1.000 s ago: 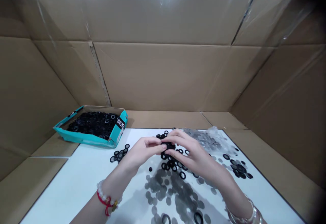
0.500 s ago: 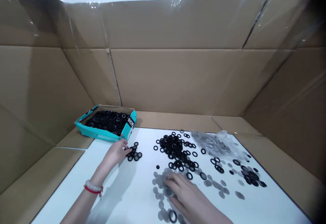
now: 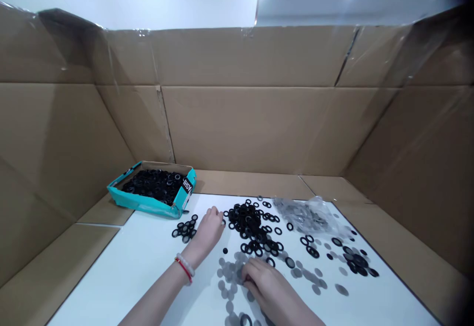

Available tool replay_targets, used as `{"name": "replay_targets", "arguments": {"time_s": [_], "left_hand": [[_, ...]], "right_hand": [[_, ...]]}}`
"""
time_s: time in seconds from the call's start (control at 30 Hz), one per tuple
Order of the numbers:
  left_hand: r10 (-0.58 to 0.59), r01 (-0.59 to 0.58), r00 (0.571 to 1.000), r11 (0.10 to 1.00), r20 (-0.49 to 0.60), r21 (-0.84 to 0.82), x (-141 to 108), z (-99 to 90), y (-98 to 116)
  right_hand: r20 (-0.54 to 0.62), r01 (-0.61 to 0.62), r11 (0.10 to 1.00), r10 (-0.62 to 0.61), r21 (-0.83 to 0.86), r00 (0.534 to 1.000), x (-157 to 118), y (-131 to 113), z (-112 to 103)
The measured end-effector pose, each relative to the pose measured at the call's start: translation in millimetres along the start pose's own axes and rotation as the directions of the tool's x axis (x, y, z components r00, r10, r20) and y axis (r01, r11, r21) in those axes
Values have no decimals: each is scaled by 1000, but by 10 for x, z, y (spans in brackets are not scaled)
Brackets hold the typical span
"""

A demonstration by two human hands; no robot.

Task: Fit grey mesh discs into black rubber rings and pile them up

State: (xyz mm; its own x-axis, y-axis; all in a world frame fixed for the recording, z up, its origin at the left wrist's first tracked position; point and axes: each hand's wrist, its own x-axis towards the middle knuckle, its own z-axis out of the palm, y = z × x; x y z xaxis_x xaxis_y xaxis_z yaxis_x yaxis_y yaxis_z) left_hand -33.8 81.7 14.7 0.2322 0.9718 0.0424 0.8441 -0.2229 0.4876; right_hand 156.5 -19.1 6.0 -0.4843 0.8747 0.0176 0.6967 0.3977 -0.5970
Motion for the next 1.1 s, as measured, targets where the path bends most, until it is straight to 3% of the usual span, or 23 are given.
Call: {"name": "replay_targets", "arguments": {"time_s": [0.17, 0.33, 0.47, 0.63, 0.77, 0.93, 1.1], "left_hand": [[13, -17, 1000, 972, -21, -233, -27, -18, -105], [11, 16, 999, 841, 46, -541, -2, -61, -61], [74, -8, 995, 712, 63, -702, -47, -310, 173], [94, -18, 995, 516, 36, -857, -178, -709, 510], [59, -69, 997, 533, -44, -844, -211, -861, 618], [46, -144, 989, 530, -141, -836, -154, -877, 612], [32, -106, 994, 552, -107, -827, -123, -868, 641]], "right_hand": [[-25, 15, 999, -14, 42, 1000, 0, 7, -168], [-101, 18, 987, -2, 159, 995, 127, -5, -294], [-233, 37, 936, 49, 351, 971, 380, -89, -510], [-285, 123, 882, 14, 455, 958, 631, -276, -835], [-297, 149, 854, 7, 499, 955, 724, -377, -959], [-296, 164, 787, 25, 595, 955, 809, -440, -989], [-249, 149, 641, 68, 753, 966, 872, -407, -976]]}}
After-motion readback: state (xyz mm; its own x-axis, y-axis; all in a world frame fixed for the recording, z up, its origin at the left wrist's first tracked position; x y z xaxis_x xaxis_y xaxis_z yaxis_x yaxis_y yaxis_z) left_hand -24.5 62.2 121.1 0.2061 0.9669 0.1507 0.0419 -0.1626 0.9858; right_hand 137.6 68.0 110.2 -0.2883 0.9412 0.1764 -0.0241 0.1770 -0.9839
